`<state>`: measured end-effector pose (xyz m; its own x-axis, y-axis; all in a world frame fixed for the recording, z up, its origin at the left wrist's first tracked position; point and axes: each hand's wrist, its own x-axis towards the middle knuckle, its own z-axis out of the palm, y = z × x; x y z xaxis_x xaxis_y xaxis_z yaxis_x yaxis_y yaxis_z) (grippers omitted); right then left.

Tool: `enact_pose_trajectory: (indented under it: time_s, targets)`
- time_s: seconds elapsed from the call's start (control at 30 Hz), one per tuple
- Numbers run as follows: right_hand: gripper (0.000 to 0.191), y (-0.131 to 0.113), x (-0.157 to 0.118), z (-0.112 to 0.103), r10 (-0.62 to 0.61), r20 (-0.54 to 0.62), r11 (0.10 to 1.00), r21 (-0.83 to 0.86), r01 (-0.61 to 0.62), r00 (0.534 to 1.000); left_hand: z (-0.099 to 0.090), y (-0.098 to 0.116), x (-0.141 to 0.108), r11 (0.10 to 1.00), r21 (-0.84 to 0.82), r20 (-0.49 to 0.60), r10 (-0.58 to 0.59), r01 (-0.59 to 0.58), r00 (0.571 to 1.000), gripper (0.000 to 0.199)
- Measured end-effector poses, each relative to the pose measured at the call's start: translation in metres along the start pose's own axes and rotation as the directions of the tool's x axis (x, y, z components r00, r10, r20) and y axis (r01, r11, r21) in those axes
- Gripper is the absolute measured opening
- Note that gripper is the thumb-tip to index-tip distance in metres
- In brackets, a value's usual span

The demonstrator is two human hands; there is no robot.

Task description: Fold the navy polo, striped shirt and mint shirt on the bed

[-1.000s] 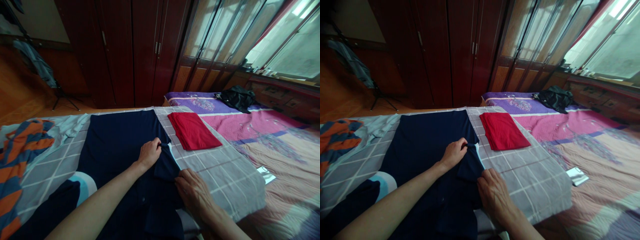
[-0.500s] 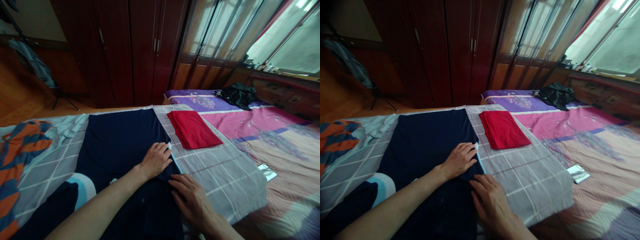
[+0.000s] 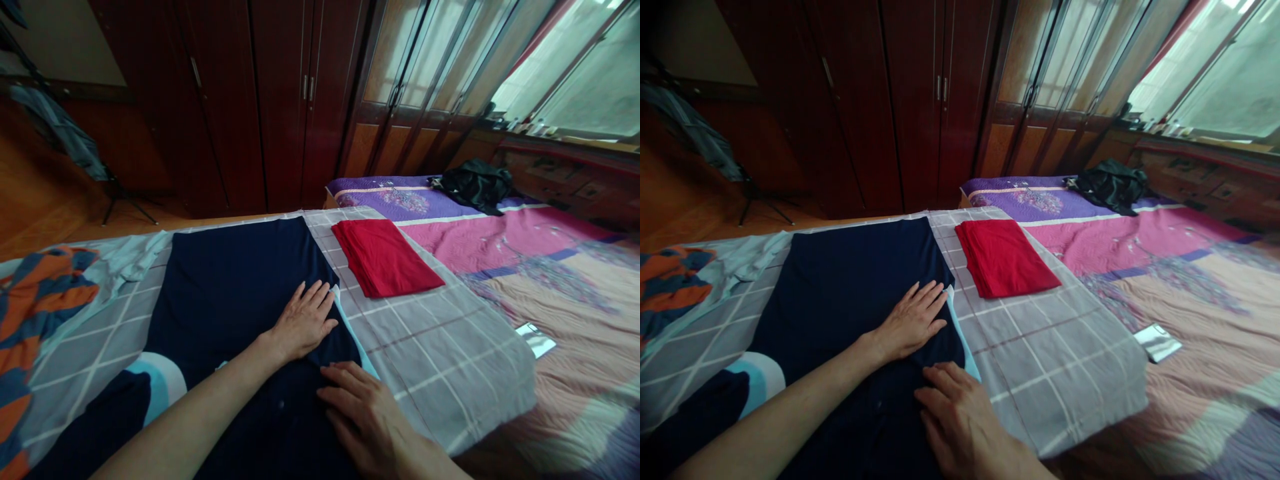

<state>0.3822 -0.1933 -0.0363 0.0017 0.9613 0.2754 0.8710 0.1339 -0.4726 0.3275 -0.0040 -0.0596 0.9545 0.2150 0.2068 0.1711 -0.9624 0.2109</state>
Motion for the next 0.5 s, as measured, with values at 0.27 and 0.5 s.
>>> enact_pose_trajectory:
  time_s: [0.27, 0.5]
  targets:
    - [0.025, 0.001, 0.007, -0.010, 0.041, 0.047, 0.999, 0.010, -0.042, 0.998, 0.006, -0.001, -0.007, 0.993, -0.041, 0.109, 0.114, -0.110, 0.987, 0.070]
    - [0.020, 0.025, 0.022, -0.032, -0.134, 0.120, 0.990, -0.019, 0.137, 0.984, -0.009, 0.000, -0.006, 0.990, -0.139, 0.225, 0.067, -0.036, 0.972, 0.074]
